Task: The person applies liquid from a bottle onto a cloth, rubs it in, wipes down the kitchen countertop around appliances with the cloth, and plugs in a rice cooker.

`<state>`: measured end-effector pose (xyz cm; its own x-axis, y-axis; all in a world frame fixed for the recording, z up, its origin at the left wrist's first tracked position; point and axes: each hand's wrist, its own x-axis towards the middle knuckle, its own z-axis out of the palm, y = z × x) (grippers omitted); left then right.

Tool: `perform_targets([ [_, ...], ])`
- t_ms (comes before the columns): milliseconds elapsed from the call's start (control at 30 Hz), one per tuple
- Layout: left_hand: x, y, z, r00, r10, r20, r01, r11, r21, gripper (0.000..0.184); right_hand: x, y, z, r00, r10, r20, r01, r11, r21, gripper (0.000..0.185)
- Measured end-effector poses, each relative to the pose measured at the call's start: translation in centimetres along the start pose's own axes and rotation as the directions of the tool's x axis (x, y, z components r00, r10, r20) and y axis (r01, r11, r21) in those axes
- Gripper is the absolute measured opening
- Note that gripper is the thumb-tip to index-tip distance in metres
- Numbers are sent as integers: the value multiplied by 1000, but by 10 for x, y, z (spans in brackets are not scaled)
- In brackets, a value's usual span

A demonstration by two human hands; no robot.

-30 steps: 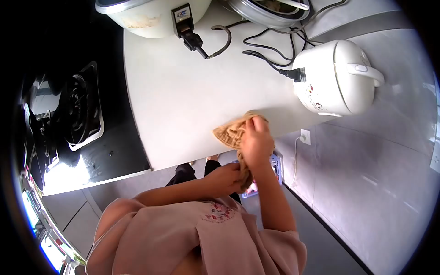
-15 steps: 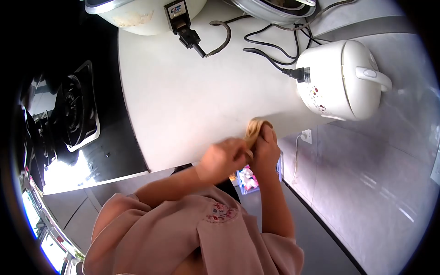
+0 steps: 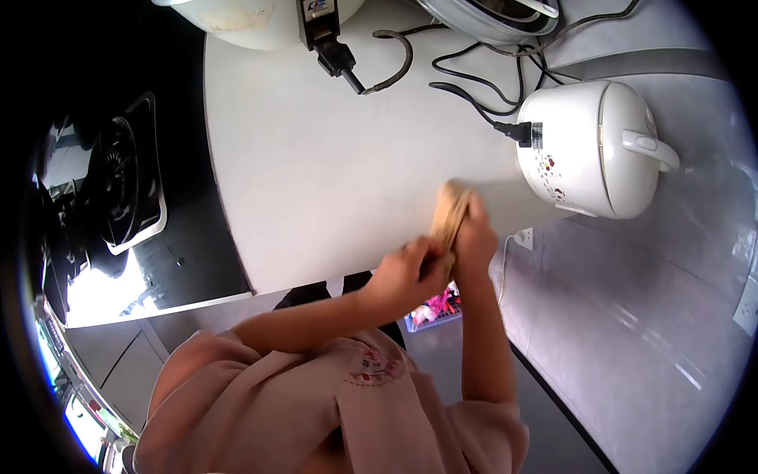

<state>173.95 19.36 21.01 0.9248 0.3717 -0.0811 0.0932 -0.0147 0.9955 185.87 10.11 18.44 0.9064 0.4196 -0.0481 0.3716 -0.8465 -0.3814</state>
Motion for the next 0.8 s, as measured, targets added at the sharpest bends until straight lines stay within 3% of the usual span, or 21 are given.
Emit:
perform_targets([
  [33,18,-5,6,997,-33,-76,30,999,-37,16,20,-6,-4,1000,-3,5,3,1000,-2,16],
  [67,24,-6,11,987,-72,-143,61,995,-79,17,40,-16,-11,977,206,64,-214,963,166,18],
  [133,24,0,13,983,-159,-95,149,983,-105,19,52,-55,-33,717,640,276,-656,487,577,23],
  [167,29,7,9,971,-236,-39,229,966,-122,22,42,-43,-29,726,632,272,-648,495,579,23],
  [200,20,16,0,930,-333,158,357,921,-156,26,25,-17,-17,990,141,-26,-121,918,377,24],
  [233,8,9,3,912,-333,241,357,932,-63,24,13,-2,-11,874,-468,-130,472,882,3,27],
  [267,5,2,8,932,-293,214,321,941,-108,23,10,-3,-12,967,-250,-54,255,958,131,21],
  [300,1,-3,14,948,-259,185,288,946,-151,22,18,-7,-15,967,-251,-46,255,957,135,21],
  [333,12,3,10,934,-311,177,348,905,-247,21,34,-13,-21,998,11,54,-21,982,190,18],
  [367,28,10,6,916,-361,175,400,849,-345,21,46,-15,-26,950,266,162,-296,932,209,20],
  [433,36,11,6,926,-346,151,377,866,-328,18,53,26,-4,852,421,310,-517,587,623,31],
  [467,30,15,4,906,-350,238,410,864,-293,17,44,78,30,915,286,284,-403,610,683,30],
  [500,22,18,4,877,-354,324,441,862,-250,16,38,65,20,972,76,223,-192,806,560,31],
  [533,3,7,14,940,-263,219,301,939,-167,15,33,49,10,978,-149,146,85,923,376,32],
  [567,-3,6,15,950,-238,200,291,907,-304,18,28,33,-1,932,-355,66,338,922,191,33],
  [600,1,1,19,932,-290,217,345,891,-294,19,40,41,6,980,-169,105,112,905,409,29],
  [667,28,22,2,843,-448,298,532,776,-339,23,71,-1,-7,989,-31,147,-23,935,354,18],
  [700,34,10,11,886,-418,200,463,786,-410,24,87,-22,-11,981,40,190,-102,939,329,15],
  [733,40,5,12,905,-415,95,410,792,-452,26,101,-29,-7,981,15,194,-74,952,298,14],
  [767,42,1,14,910,-413,-11,356,797,-488,30,106,-30,2,956,-285,75,282,958,52,11],
  [800,36,-5,16,910,-413,-14,355,798,-486,30,96,-30,2,916,-374,144,369,927,63,10],
])
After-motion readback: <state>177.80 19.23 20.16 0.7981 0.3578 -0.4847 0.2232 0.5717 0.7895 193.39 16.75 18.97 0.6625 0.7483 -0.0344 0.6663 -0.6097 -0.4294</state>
